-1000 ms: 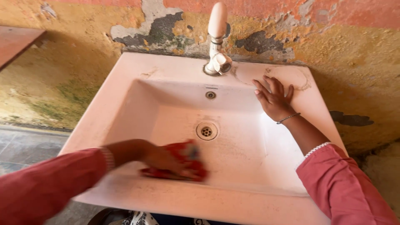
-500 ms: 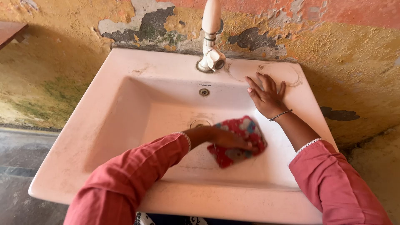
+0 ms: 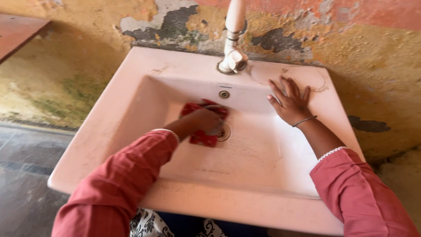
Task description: The person scrubs the interior and rim of a white bathroom sink using a patterned cloth. They repeatedly wipe the basin, sides, and faucet area in circular and back-and-forth motions.
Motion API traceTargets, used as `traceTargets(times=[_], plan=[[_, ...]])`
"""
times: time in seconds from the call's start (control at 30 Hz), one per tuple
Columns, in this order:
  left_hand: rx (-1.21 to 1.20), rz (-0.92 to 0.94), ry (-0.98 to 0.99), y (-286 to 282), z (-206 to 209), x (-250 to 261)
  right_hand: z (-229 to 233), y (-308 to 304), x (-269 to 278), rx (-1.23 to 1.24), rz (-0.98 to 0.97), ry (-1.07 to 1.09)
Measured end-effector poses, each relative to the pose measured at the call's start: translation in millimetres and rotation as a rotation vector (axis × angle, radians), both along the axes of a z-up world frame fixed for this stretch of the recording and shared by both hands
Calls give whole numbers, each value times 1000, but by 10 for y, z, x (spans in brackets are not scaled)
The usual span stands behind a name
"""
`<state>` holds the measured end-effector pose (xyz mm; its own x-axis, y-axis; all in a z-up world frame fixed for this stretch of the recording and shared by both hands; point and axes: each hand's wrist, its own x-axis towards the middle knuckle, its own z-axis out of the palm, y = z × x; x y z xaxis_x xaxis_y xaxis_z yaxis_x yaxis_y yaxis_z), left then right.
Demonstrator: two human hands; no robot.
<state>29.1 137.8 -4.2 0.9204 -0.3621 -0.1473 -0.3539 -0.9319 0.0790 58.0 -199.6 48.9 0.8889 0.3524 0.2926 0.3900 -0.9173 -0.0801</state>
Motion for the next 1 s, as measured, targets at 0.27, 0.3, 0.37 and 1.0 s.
traceTargets(times=[0.27, 0.3, 0.37, 1.0], plan=[[41, 169, -26, 279, 203, -55, 110, 89, -109, -88, -41, 36], [37, 141, -26, 161, 234, -117, 136, 94, -117, -95, -41, 30], [20, 64, -14, -90, 281, -267, 160, 120, -142, -104, -43, 26], [-92, -55, -64, -1040, -256, -93, 133, 86, -141, -104, -13, -5]])
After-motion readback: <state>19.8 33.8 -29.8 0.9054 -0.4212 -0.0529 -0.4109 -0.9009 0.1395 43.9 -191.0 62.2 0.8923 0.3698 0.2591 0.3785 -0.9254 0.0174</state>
